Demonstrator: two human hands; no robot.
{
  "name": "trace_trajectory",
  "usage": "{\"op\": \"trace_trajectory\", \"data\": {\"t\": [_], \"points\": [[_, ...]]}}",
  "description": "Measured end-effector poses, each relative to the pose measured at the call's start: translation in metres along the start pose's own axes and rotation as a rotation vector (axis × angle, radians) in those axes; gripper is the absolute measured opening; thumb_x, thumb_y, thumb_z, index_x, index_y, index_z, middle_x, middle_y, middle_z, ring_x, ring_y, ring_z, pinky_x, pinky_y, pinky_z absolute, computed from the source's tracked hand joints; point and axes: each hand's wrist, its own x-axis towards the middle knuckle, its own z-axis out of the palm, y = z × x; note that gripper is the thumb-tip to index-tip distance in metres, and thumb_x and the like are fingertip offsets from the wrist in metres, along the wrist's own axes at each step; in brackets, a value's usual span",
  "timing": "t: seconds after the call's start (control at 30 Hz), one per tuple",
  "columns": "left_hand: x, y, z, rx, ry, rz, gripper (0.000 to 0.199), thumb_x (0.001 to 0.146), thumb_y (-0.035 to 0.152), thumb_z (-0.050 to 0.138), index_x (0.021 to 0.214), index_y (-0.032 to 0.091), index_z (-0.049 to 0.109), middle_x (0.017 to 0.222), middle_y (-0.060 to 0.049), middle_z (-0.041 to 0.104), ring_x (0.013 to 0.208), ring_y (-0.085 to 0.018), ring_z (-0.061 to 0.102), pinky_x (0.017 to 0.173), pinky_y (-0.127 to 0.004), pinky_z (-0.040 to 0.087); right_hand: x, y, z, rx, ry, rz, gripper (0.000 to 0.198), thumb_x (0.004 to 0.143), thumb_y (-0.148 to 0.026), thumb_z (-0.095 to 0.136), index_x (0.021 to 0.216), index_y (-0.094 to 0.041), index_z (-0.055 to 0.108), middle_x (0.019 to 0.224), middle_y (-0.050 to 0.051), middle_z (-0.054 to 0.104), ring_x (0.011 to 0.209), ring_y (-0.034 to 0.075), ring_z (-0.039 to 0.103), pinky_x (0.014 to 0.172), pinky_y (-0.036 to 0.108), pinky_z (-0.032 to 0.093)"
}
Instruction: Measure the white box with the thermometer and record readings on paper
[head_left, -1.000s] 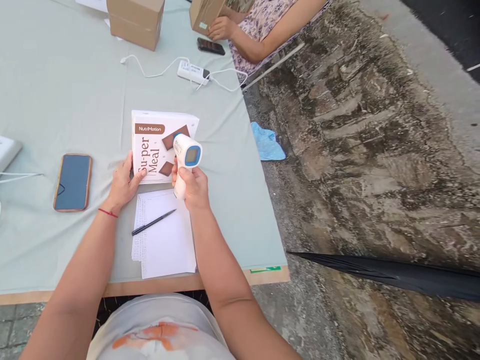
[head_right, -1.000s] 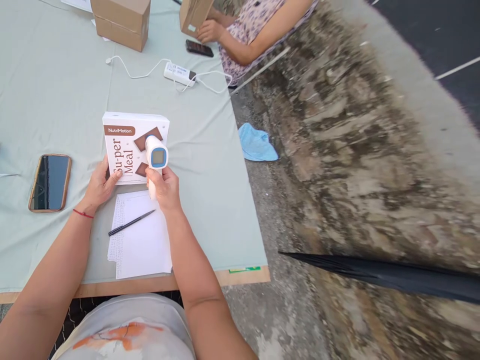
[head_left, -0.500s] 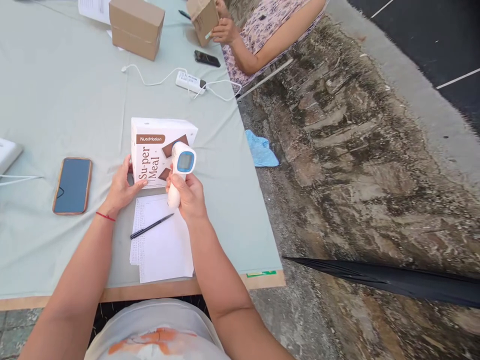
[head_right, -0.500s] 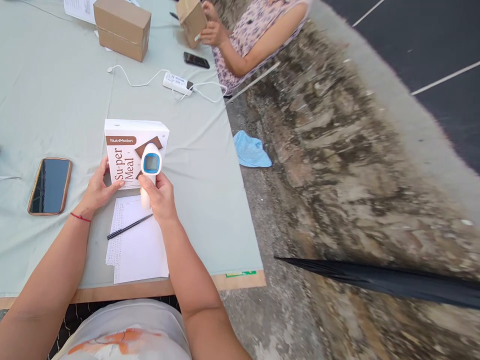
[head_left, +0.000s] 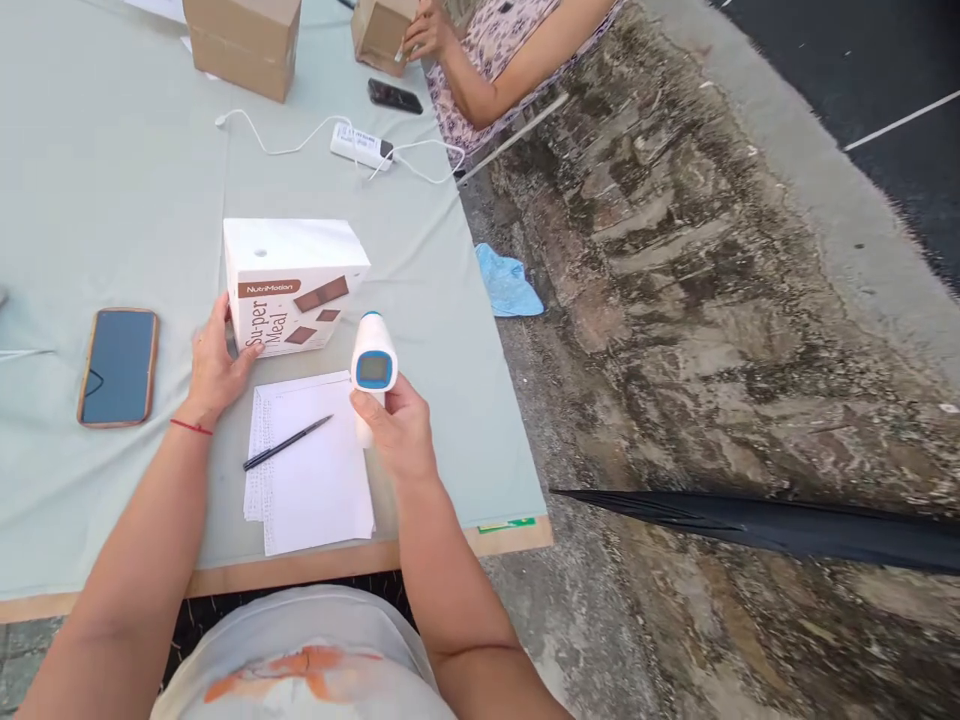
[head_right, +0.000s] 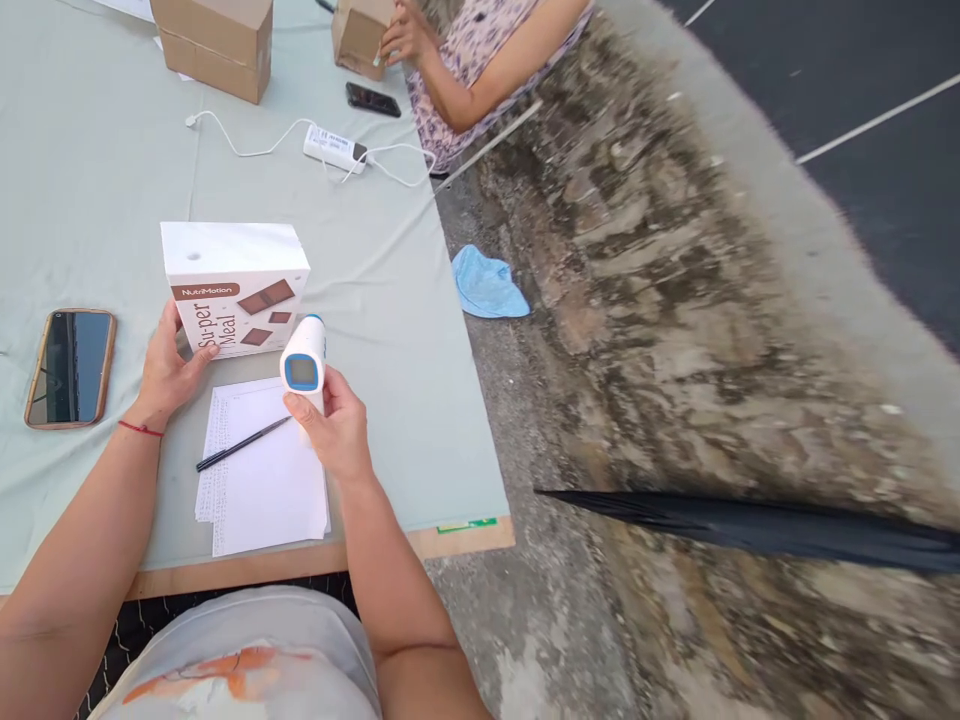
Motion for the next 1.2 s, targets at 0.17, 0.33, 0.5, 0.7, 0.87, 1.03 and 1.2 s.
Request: {"op": "trace_trajectory", "data": {"t": [0.17, 0.33, 0.5, 0.7, 0.87, 1.03, 1.2], "points": [[-0.005, 0.001, 0.005, 0.169, 0.034, -0.144, 0.073, 0.083, 0.032, 0.074, 0.148, 0.022, 0.043, 0.148, -0.017, 0.057, 0.140, -0.039, 0.051, 0.117, -0.060, 0.040, 0.004, 0.061, -0.057, -0.646, 0.096, 0.002, 0.059, 0.076, -0.063, 0.071, 0.120, -0.025, 0.069, 0.118, 0.009, 0.060, 0.106, 0.026, 0.062, 0.089, 0.043, 0.054], [-0.010, 0.000, 0.003, 0.249, -0.160, -0.178, 0.099, 0.074, 0.047, 0.086, 0.156, 0.024, 0.034, 0.166, -0.020, 0.035, 0.156, -0.044, 0.028, 0.125, -0.067, 0.023, -0.001, 0.075, -0.067, -0.885, 0.149, -0.185, 0.054, 0.082, -0.055, 0.071, 0.125, -0.022, 0.067, 0.118, 0.012, 0.059, 0.110, 0.031, 0.057, 0.096, 0.052, 0.049], [-0.008, -0.006, -0.005, 0.247, -0.342, -0.141, 0.129, 0.063, 0.061, 0.092, 0.165, 0.028, 0.020, 0.175, -0.019, 0.015, 0.161, -0.049, 0.007, 0.125, -0.072, 0.013, -0.014, 0.054, -0.023, -0.928, -0.240, -0.579, 0.019, 0.096, -0.024, 0.062, 0.110, -0.027, 0.074, 0.096, 0.006, 0.063, 0.091, 0.022, 0.058, 0.085, 0.041, 0.045], [-0.011, -0.004, -0.006, 0.271, -0.436, -0.152, 0.145, 0.060, 0.057, 0.094, 0.168, 0.020, 0.007, 0.175, -0.026, 0.001, 0.161, -0.050, 0.000, 0.125, -0.073, 0.007, -0.008, 0.047, -0.017, -0.923, -0.476, -0.596, 0.016, 0.099, -0.021, 0.057, 0.092, -0.023, 0.071, 0.085, 0.004, 0.066, 0.081, 0.019, 0.058, 0.075, 0.036, 0.040], [-0.014, -0.004, 0.001, 0.248, -0.427, -0.172, 0.149, 0.056, 0.061, 0.095, 0.168, 0.018, 0.008, 0.175, -0.026, 0.002, 0.161, -0.050, 0.000, 0.127, -0.070, 0.004, -0.006, 0.042, -0.007, -0.414, -0.166, -0.393, 0.006, 0.094, -0.030, 0.062, 0.091, -0.025, 0.061, 0.077, -0.002, 0.062, 0.068, 0.015, 0.056, 0.066, 0.031, 0.047], [-0.015, -0.001, 0.004, 0.264, -0.417, -0.175, 0.149, 0.057, 0.059, 0.095, 0.169, 0.018, 0.007, 0.176, -0.025, 0.003, 0.162, -0.050, 0.000, 0.129, -0.067, 0.002, -0.012, 0.055, 0.040, -0.109, -0.035, -0.126, 0.009, 0.083, -0.033, 0.065, 0.083, -0.024, 0.062, 0.069, -0.004, 0.064, 0.060, 0.012, 0.057, 0.058, 0.028, 0.048], [-0.015, 0.001, 0.006, 0.263, -0.427, -0.174, 0.149, 0.058, 0.057, 0.095, 0.169, 0.017, 0.005, 0.176, -0.023, 0.003, 0.162, -0.050, -0.002, 0.130, -0.064, 0.001, -0.017, 0.065, 0.058, -0.209, 0.023, -0.075, 0.011, 0.077, -0.035, 0.065, 0.076, -0.024, 0.064, 0.063, -0.005, 0.061, 0.056, 0.011, 0.051, 0.056, 0.028, 0.047]]}}
